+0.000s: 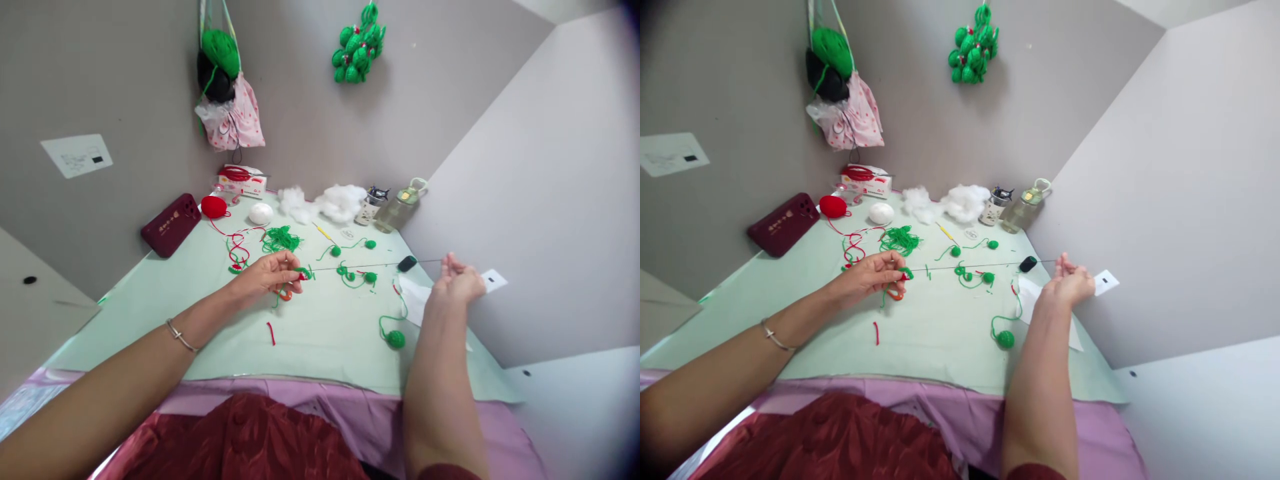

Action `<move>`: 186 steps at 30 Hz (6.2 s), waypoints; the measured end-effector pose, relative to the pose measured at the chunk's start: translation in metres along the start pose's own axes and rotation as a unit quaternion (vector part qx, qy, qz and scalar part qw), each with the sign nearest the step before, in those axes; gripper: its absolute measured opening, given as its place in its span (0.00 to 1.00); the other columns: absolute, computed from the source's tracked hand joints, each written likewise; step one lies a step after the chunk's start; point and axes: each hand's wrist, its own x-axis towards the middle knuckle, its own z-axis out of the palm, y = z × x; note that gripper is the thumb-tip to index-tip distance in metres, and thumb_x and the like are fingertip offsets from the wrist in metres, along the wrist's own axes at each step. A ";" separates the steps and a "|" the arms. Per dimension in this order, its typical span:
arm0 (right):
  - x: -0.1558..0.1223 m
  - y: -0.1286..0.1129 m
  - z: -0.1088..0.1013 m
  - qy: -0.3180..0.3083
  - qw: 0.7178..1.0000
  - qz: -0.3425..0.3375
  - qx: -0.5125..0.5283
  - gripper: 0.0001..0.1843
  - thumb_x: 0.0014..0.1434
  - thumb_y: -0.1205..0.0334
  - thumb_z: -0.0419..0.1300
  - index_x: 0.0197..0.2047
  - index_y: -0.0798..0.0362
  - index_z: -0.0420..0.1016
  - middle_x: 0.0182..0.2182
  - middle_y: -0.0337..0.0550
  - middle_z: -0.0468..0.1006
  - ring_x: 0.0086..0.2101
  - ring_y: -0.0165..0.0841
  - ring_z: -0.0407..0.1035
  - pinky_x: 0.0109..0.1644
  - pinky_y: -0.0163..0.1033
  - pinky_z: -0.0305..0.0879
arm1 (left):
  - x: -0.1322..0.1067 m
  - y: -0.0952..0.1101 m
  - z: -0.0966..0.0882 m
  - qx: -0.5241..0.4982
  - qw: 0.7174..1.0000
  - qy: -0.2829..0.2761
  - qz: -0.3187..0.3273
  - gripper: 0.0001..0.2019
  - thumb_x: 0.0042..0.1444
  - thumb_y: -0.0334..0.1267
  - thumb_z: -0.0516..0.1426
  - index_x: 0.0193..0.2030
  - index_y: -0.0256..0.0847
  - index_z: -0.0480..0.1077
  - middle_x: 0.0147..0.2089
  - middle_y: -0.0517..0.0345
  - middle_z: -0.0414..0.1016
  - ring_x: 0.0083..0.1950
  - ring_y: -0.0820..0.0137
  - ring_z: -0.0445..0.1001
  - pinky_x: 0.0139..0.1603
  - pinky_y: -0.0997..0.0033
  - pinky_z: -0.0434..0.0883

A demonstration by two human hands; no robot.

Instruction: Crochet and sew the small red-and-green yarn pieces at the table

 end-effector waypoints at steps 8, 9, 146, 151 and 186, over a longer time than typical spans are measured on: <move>-0.074 -0.014 0.053 -0.254 0.966 0.030 -0.048 0.09 0.53 0.55 0.66 0.33 0.47 0.71 0.24 0.36 0.72 0.28 0.32 0.71 0.26 0.36 0.66 | -0.001 -0.003 0.000 0.028 0.999 0.033 0.017 0.13 0.50 0.40 0.67 0.40 0.41 0.70 0.45 0.56 0.76 0.47 0.66 0.78 0.38 0.72 0.74; -0.092 -0.017 0.059 -0.295 0.953 0.035 -0.059 0.10 0.52 0.55 0.68 0.34 0.49 0.74 0.24 0.37 0.73 0.26 0.32 0.70 0.25 0.35 0.65 | 0.000 -0.004 -0.001 0.038 0.999 0.033 0.018 0.14 0.51 0.40 0.67 0.41 0.41 0.71 0.47 0.55 0.76 0.49 0.65 0.77 0.38 0.72 0.75; -0.237 -0.040 0.071 -0.565 0.722 -0.224 -0.331 0.07 0.60 0.66 0.58 0.30 0.52 0.74 0.22 0.35 0.70 0.23 0.27 0.61 0.31 0.33 0.56 | 0.007 -0.012 -0.003 0.027 0.982 0.173 0.067 0.14 0.44 0.37 0.69 0.39 0.39 0.77 0.37 0.59 0.77 0.37 0.72 0.76 0.45 0.66 0.75; -0.238 -0.040 0.071 -0.579 0.695 -0.204 -0.374 0.08 0.59 0.67 0.56 0.29 0.52 0.74 0.20 0.35 0.70 0.21 0.27 0.59 0.30 0.33 0.54 | 0.005 -0.018 0.004 0.150 0.962 0.199 0.113 0.11 0.50 0.40 0.64 0.40 0.40 0.75 0.39 0.56 0.76 0.40 0.65 0.75 0.40 0.63 0.77; -0.211 -0.042 0.074 -0.644 0.746 0.139 -0.098 0.09 0.55 0.54 0.68 0.32 0.51 0.80 0.28 0.37 0.72 0.28 0.27 0.59 0.34 0.35 0.59 | -0.007 0.014 0.000 -0.069 0.993 0.077 0.059 0.09 0.57 0.39 0.62 0.43 0.39 0.75 0.28 0.64 0.62 0.25 0.79 0.59 0.24 0.80 0.62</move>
